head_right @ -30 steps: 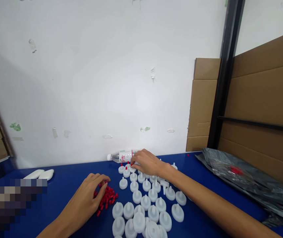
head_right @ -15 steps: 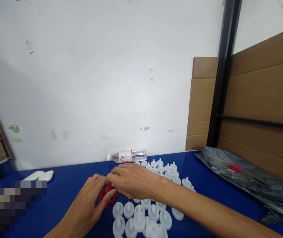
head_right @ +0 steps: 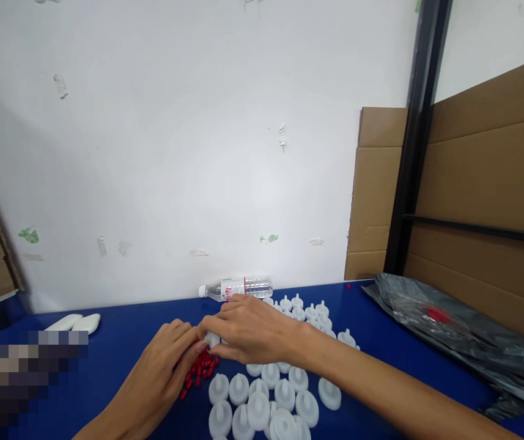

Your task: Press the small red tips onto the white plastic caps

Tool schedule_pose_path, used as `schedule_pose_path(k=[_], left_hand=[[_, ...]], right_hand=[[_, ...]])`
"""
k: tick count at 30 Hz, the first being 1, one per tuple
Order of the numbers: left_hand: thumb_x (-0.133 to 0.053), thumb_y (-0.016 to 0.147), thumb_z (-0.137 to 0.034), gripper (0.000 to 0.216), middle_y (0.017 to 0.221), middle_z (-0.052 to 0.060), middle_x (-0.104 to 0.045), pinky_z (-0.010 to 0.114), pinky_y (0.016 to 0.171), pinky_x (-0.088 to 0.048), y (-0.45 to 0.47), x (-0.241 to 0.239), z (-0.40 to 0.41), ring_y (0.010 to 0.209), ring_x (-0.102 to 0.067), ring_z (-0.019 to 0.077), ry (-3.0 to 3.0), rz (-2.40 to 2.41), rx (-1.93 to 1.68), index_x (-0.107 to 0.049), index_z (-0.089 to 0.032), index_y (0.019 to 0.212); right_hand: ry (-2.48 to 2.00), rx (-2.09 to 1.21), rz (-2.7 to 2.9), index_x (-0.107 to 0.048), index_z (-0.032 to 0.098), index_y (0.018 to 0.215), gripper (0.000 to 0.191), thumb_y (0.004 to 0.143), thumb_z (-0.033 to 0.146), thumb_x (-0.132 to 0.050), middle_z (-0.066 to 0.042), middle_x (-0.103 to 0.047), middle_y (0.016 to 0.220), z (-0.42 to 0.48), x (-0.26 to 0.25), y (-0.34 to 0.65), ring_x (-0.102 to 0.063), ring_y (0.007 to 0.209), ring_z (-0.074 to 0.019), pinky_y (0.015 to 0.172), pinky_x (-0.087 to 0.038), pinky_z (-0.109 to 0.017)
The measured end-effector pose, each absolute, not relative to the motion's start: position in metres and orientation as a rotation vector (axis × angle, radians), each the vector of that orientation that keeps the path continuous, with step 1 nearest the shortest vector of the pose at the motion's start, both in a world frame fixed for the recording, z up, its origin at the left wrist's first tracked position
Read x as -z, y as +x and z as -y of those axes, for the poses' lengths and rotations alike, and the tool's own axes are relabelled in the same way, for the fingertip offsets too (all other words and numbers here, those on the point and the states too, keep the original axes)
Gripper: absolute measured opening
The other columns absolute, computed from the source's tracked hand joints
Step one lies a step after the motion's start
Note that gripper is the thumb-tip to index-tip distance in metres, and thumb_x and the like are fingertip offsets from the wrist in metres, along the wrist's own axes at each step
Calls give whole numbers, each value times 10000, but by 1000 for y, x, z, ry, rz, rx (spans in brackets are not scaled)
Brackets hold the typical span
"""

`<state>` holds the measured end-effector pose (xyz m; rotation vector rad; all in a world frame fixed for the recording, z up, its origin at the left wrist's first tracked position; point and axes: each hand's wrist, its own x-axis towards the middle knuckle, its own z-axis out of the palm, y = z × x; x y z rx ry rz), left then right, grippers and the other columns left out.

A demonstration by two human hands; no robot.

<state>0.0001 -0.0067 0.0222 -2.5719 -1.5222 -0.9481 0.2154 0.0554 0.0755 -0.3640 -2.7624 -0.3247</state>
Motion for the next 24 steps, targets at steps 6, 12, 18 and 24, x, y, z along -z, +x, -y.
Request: schedule_pose_path(k=[6, 12, 18, 24], left_hand=[[-314, 1061, -524, 479, 788, 16, -633, 339, 787, -431, 2, -22, 5, 761, -532, 209, -2657, 1718, 1272, -602, -230, 817], [-388, 1005, -619, 538, 735, 9, -594, 284, 657, -407, 0, -20, -1, 699, -501, 191, -2762, 1831, 1554, -641, -195, 790], [-479, 968, -626, 514, 666, -32, -410, 244, 577, -306, 2, -23, -3, 631, -327, 137, -2866, 1792, 1830, -550, -188, 710], [-517, 935, -659, 521, 655, -50, -286, 264, 554, -212, 0, -21, -9, 614, -202, 124, -2913, 1842, 2038, -460, -200, 695]], right_hand=[[-289, 400, 2778, -551, 173, 1204, 176, 1054, 264, -545, -9, -702, 804, -55, -79, 215, -601, 708, -171, 878, -474, -349], [-209, 476, 2752, -536, 198, 1279, 258, 1050, 99, -471, -24, -736, 1011, -53, -77, 213, -606, 692, -145, 938, -433, -358], [-194, 611, 2696, -550, 245, 1300, 335, 1023, 66, -489, -23, -745, 1038, -54, -75, 213, -655, 761, -158, 986, -412, -386], [-173, 782, 2577, -592, 168, 1274, 337, 1043, 38, -384, -58, -757, 1160, -49, -76, 205, -649, 693, -137, 925, -439, -381]])
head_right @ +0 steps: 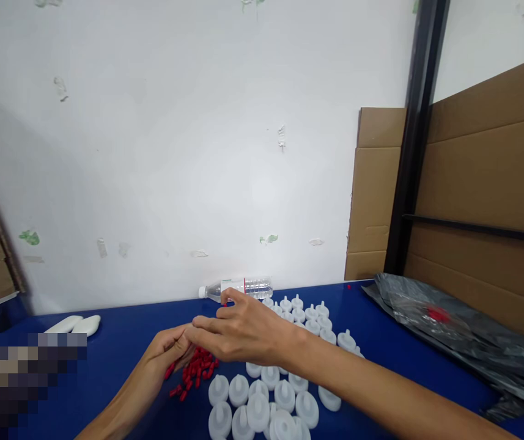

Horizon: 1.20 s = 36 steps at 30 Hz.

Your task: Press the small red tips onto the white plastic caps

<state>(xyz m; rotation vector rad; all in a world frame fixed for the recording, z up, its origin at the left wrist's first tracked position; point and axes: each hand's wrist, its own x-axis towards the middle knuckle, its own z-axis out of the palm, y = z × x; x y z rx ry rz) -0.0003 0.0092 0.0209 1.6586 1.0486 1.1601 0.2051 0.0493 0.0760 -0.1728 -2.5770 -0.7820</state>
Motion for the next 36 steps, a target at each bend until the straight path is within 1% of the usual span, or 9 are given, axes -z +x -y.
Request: schedule_pose_path(k=[4, 6, 10, 14, 17, 20, 24, 31, 36], left_hand=[[-486, 963, -640, 545, 583, -59, -282, 281, 554, -215, -3, -23, -3, 573, -200, 123, 1585, -1033, -1172, -346, -224, 639], [-462, 976, -641, 554, 587, -64, -242, 284, 554, -217, -3, -25, 1, 577, -181, 125, 1560, -1052, -1168, -295, -232, 641], [-422, 973, -677, 556, 662, -55, -221, 280, 563, -239, -5, -27, 4, 611, -206, 134, 1692, -1254, -1215, -248, -239, 679], [-344, 1008, -630, 506, 680, -34, -374, 291, 630, -319, -9, -22, -2, 661, -369, 168, 1986, -1582, -1144, -338, -231, 697], [-343, 1033, -538, 428, 724, -10, -498, 329, 707, -385, -14, -16, -7, 730, -474, 207, 2142, -1766, -1059, -468, -233, 761], [-363, 1033, -456, 356, 884, 34, -606, 388, 821, -446, -18, -13, -11, 886, -553, 247, 2238, -1788, -1028, -607, -237, 894], [-391, 1020, -392, 354, 1040, 69, -657, 436, 934, -479, -21, -8, -15, 1023, -585, 271, 2293, -1769, -999, -709, -237, 1036], [-413, 1021, -342, 344, 1065, 82, -689, 470, 997, -470, -21, -4, -17, 1056, -599, 277, 2336, -1804, -939, -721, -215, 1107], [-440, 1000, -278, 279, 1030, 74, -699, 472, 960, -472, -20, -7, -17, 1034, -590, 278, 2339, -1812, -885, -687, -215, 1113]], right_hand=[[-249, 742, 2539, -569, 210, 1337, 396, 1027, 32, -399, -57, -702, 1323, -65, -83, 220, -701, 848, -157, 966, -426, -392], [-386, 704, 2484, -531, 225, 1386, 451, 1025, 3, -375, -69, -694, 1339, -84, -88, 237, -711, 857, -168, 978, -405, -427], [-678, 591, 2340, -604, 188, 1249, 229, 1057, 160, -482, -117, -724, 1256, -123, -93, 267, -716, 913, -226, 922, -398, -434], [-790, 480, 2343, -646, 193, 1102, 122, 1025, 200, -551, -36, -771, 901, -136, -85, 272, -685, 724, -183, 928, -408, -408], [-797, 428, 2392, -648, 200, 1056, 83, 1025, 247, -588, -5, -738, 782, -133, -78, 265, -662, 690, -184, 940, -418, -403], [-779, 394, 2441, -641, 203, 1060, 106, 1042, 289, -580, -25, -742, 877, -129, -72, 258, -668, 740, -189, 929, -434, -398], [-755, 380, 2507, -658, 206, 1098, 126, 1043, 283, -575, -86, -706, 1102, -127, -63, 252, -675, 864, -208, 884, -456, -394], [-723, 331, 2663, -688, 161, 1041, 112, 1003, 257, -646, -19, -700, 936, -129, -54, 248, -676, 866, -193, 899, -520, -427], [-722, 278, 2748, -686, 149, 1015, 151, 1014, 294, -642, -16, -710, 947, -130, -51, 245, -696, 860, -176, 894, -563, -422]])
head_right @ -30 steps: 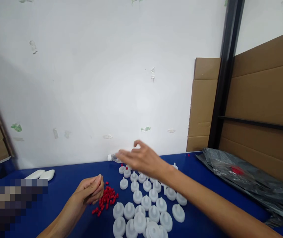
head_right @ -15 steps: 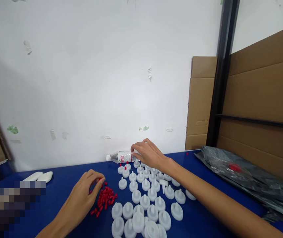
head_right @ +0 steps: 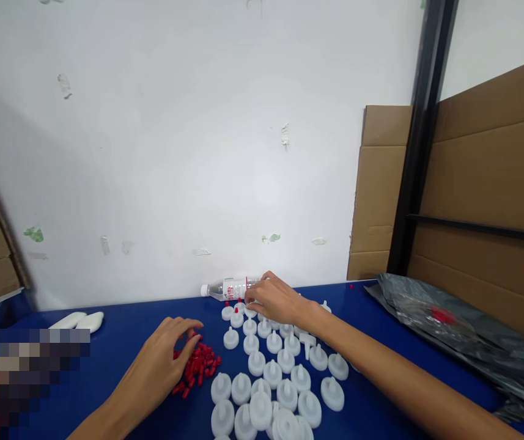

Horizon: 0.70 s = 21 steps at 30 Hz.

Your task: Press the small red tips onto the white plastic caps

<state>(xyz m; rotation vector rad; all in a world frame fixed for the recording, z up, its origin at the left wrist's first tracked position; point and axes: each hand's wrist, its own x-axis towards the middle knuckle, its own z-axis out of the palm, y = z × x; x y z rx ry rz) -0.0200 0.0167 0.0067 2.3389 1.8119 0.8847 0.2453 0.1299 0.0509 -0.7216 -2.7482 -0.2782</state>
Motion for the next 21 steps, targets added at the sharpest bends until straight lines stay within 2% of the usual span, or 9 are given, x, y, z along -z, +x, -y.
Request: schedule_pose_path(k=[10, 16, 21], left_hand=[[-443, 998, -247, 259, 984, 64, -704, 430, 888, -459, -18, -8, -15, 980, -578, 268, 2367, -1801, -791, -699, -220, 976], [-449, 992, -245, 271, 1006, 69, -704, 417, 882, -456, -19, -7, -14, 988, -579, 269, 2367, -1811, -773, -718, -224, 966], [-434, 974, -206, 286, 993, 76, -703, 409, 880, -464, -17, -10, -14, 985, -586, 265, 2338, -1835, -749, -718, -213, 1006]], right_hand=[[-816, 248, 2776, -679, 150, 1080, 201, 1017, 336, -638, -45, -709, 1039, -133, -43, 243, -698, 902, -185, 865, -582, -410], [-820, 252, 2750, -681, 152, 1056, 216, 1026, 357, -620, -33, -708, 985, -133, -46, 247, -693, 878, -183, 883, -563, -420], [-763, 205, 2722, -682, 185, 1174, 292, 1093, 361, -464, -52, -728, 973, -129, -47, 247, -683, 929, -215, 943, -484, -431]])
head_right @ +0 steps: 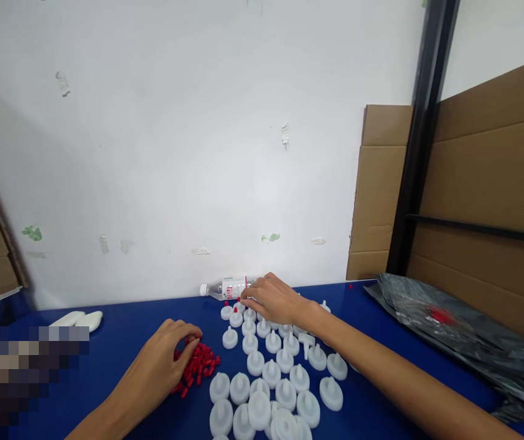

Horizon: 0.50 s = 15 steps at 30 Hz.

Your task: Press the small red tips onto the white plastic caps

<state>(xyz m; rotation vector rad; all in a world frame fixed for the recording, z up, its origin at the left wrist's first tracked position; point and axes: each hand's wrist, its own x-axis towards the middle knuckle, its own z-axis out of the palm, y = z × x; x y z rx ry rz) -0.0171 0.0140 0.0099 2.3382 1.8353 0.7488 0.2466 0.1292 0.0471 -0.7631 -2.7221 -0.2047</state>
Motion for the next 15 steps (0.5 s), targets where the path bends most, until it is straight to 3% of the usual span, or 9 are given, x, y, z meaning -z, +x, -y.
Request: schedule_pose_path(k=[8, 15], left_hand=[[-436, 953, -195, 286, 931, 71, -710, 399, 844, -471, -18, -9, -13, 937, -603, 263, 2368, -1824, -762, -718, -230, 987], [-336, 1038, -282, 373, 914, 67, -707, 399, 844, -453, -14, -13, -9, 902, -603, 262, 2382, -1838, -801, -698, -238, 962]], right_hand=[[-682, 34, 2783, -608, 245, 1396, 505, 1132, 446, -227, -88, -698, 1308, -124, -34, 243, -624, 1182, -273, 1026, -405, -465], [-667, -50, 2804, -612, 221, 1396, 519, 1132, 436, -221, -93, -683, 1343, -127, -29, 242, -616, 1221, -272, 1069, -388, -465]])
